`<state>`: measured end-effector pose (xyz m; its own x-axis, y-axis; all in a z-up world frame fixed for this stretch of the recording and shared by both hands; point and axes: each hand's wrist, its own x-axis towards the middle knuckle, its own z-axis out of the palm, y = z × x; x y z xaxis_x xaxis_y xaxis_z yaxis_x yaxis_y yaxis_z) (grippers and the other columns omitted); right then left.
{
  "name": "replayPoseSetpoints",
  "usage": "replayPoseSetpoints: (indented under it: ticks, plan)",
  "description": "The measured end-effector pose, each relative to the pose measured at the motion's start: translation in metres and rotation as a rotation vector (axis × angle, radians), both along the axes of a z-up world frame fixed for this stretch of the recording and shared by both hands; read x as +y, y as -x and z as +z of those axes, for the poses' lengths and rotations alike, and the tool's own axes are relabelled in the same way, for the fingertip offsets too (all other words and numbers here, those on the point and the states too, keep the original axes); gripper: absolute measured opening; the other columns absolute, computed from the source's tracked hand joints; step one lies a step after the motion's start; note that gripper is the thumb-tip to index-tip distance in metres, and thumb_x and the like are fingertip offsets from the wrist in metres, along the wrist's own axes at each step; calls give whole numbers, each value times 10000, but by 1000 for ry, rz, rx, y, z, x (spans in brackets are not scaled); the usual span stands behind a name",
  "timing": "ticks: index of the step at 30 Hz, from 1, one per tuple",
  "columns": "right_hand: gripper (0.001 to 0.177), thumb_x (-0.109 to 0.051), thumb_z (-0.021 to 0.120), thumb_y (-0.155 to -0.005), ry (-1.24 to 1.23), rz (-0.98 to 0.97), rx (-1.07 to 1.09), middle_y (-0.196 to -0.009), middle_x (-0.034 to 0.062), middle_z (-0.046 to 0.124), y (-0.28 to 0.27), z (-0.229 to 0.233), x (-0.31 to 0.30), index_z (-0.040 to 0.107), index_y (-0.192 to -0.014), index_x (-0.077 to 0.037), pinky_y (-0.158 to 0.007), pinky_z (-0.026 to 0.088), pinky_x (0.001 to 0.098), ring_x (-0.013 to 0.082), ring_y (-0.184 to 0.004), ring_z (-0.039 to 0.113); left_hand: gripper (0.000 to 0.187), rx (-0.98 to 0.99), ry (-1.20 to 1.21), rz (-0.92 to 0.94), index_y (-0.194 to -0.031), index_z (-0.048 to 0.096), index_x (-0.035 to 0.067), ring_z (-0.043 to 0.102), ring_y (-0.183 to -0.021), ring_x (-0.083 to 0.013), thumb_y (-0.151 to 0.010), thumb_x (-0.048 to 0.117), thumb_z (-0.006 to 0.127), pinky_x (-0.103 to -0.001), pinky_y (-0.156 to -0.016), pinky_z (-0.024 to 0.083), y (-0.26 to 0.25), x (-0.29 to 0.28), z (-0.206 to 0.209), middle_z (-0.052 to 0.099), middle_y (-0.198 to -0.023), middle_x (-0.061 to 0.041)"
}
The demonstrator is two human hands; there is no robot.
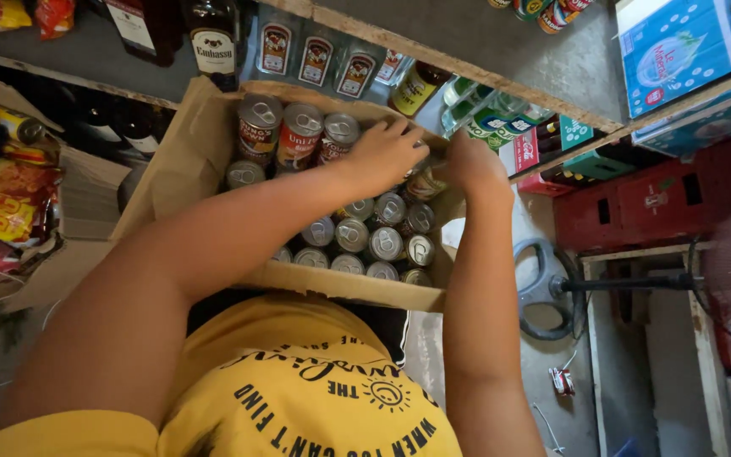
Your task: The person transfers canned goods from a cardboard box onto a metal shelf. They pick up cans from the box and place them in rows on the shelf, organizing them by type.
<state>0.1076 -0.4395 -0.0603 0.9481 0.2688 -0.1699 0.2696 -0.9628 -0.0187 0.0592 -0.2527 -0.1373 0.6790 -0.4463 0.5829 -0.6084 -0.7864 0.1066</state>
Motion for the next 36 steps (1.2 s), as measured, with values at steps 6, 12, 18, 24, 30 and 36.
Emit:
replayPoseSetpoints:
  ticks: [6,12,18,24,30,36]
  plan:
    - [546,-294,806,-801,83,8,-54,-1169,259,705,-27,-30,0,603,-1216,-4,-918,551,510,418,-1107,680,265,-84,6,71,-1069,724,171,573,-1149,-393,-810,143,677,-502,-860,509,-9,5,-13,613,-1216,-163]
    - [636,-400,736,-836,206,-86,30,-1227,215,690,-16,-14,17,531,-1359,-103,-904,546,529,397,-1120,676,257,58,-60,71,-1069,716,147,584,-1147,-386,-816,135,671,-523,-876,504,-2,7,-8,613,-1206,-147]
    - [530,-474,717,-868,117,-121,-96,-1215,186,699,23,47,37,623,-1256,-125,-924,542,531,392,-1144,663,312,158,-83,52,-1076,720,129,601,-1128,-405,-804,281,726,-539,-867,511,3,13,45,627,-1204,-192]
    - [401,-399,731,-921,-133,82,-392,-1191,209,666,-10,92,62,663,-1183,-103,-913,512,562,452,-1135,608,392,225,112,45,-1296,653,89,632,-1116,-369,-940,241,713,-512,-918,531,-34,50,108,655,-1221,-148]
    - [631,-266,793,-852,-284,277,-425,-1327,280,525,-79,74,80,512,-1396,-114,-992,450,596,540,-1270,447,487,-41,214,238,-1253,628,82,562,-1161,-399,-798,180,774,-539,-871,507,-93,115,118,574,-1297,-152]
    - [850,-180,837,-800,-337,293,-450,-1453,367,367,-127,64,120,404,-1530,-185,-1111,379,579,581,-1346,347,545,-32,197,391,-1316,615,122,447,-1310,-473,-799,152,787,-566,-972,488,-131,153,124,511,-1354,-171]
